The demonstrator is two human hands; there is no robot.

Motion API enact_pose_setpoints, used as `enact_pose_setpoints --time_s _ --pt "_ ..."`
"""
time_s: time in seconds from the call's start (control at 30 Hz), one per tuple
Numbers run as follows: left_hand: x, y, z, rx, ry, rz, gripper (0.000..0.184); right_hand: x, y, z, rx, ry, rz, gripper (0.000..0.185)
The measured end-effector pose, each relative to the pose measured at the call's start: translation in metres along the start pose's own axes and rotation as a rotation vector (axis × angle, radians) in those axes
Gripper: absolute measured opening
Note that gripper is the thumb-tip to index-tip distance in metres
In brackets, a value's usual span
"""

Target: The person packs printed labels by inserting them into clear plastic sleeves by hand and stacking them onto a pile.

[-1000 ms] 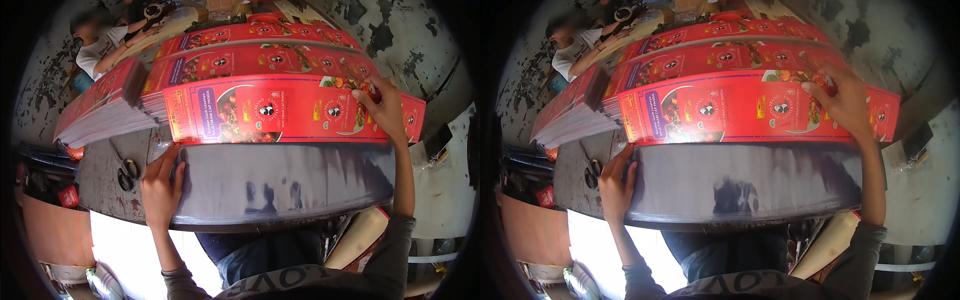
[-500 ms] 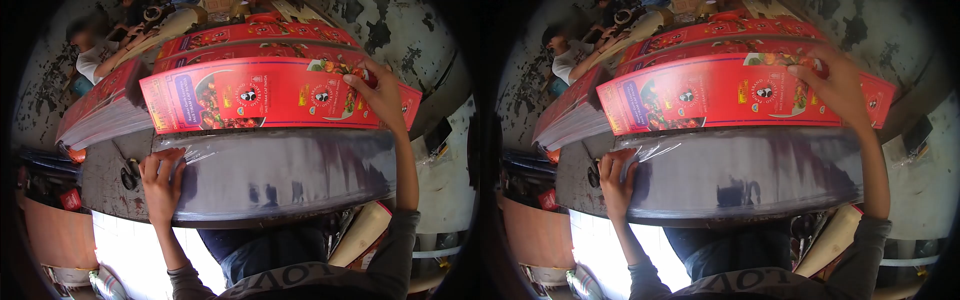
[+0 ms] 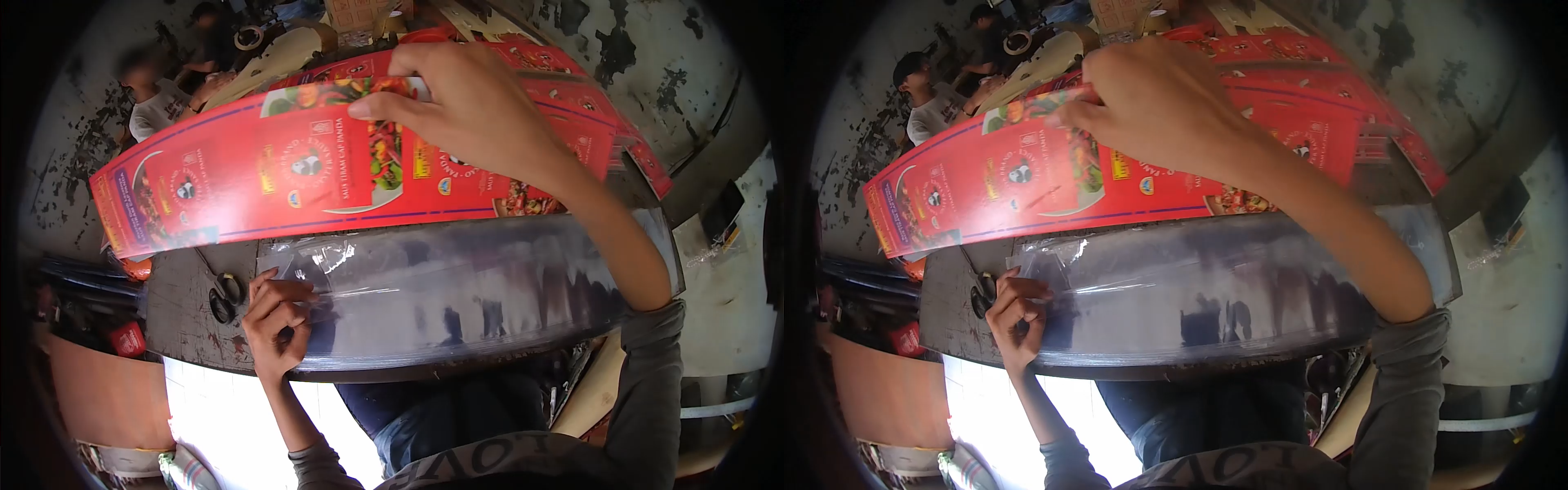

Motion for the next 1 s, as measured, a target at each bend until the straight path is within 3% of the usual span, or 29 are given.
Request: enact_pose_setpoints --time_s 0.2,0.27,0.33,0.4,0.47,0.53,0.6,0.67,0.73,0.8,0.83,0.87,0.93,1.0 --pt "-0.004 -0.004 0.001 -0.086 0.036 -0.005 0.016 0.037 -0.015 0.001 0.077 -0.104 -0.247 0.042" --pt "-0.010 -0.011 0.003 -0.226 0.138 -0.049 0.019 0.038 -0.008 0.012 0.069 -0.137 -0.232 0.038" --pt "-0.010 -0.012 0.005 -0.211 0.100 -0.070 0.017 0.033 0.014 0.029 0.191 -0.173 -0.387 0.034" --pt "-0.012 -0.018 0.006 -0.314 0.164 -0.082 0.016 0.021 0.043 0.048 0.230 -0.177 -0.200 0.033" --pt "-0.012 -0.015 0.003 -0.227 0.151 -0.208 0.017 0.011 0.075 0.070 0.247 -0.208 -0.045 0.031" --pt "-0.017 -0.025 0.006 -0.394 0.245 -0.205 0.020 -0.006 0.100 0.089 0.317 -0.273 -0.054 0.031" --pt "-0.017 -0.028 0.005 -0.393 0.203 -0.265 0.023 -0.026 0.120 0.105 0.310 -0.235 -0.022 0.031" --pt "-0.007 -0.045 0.003 -0.606 -0.014 -0.183 0.023 -0.034 0.125 0.111 0.306 -0.197 0.006 0.031" --pt "-0.016 -0.054 -0.009 -0.593 -0.072 -0.160 0.024 -0.035 0.121 0.111 0.213 -0.144 0.095 0.032" --pt "-0.009 -0.083 0.000 -0.739 -0.370 0.269 0.026 -0.031 0.129 0.111 0.182 -0.130 0.100 0.032" --pt "-0.005 -0.092 -0.002 -0.655 -0.455 0.457 0.030 -0.029 0.130 0.109 0.144 -0.108 0.115 0.031" --pt "-0.006 -0.109 -0.003 -0.669 -0.453 0.448 0.030 -0.028 0.126 0.108 0.140 -0.113 0.100 0.031" --pt "0.007 -0.117 -0.002 -0.657 -0.487 0.924 0.038 -0.035 0.119 0.107 0.203 -0.123 0.158 0.031" --pt "0.013 -0.122 0.005 -0.696 -0.420 0.976 0.039 -0.035 0.120 0.111 0.194 -0.124 0.165 0.031"
Point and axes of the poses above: each hand's wrist, its own z-axis away from the middle knuckle, its own x-axis out of the palm, y = z × x, the point moved 8 cm from there along -z, towards the middle knuckle, and after that the axes turned 5 degrees about x, right-handed, at the moved point
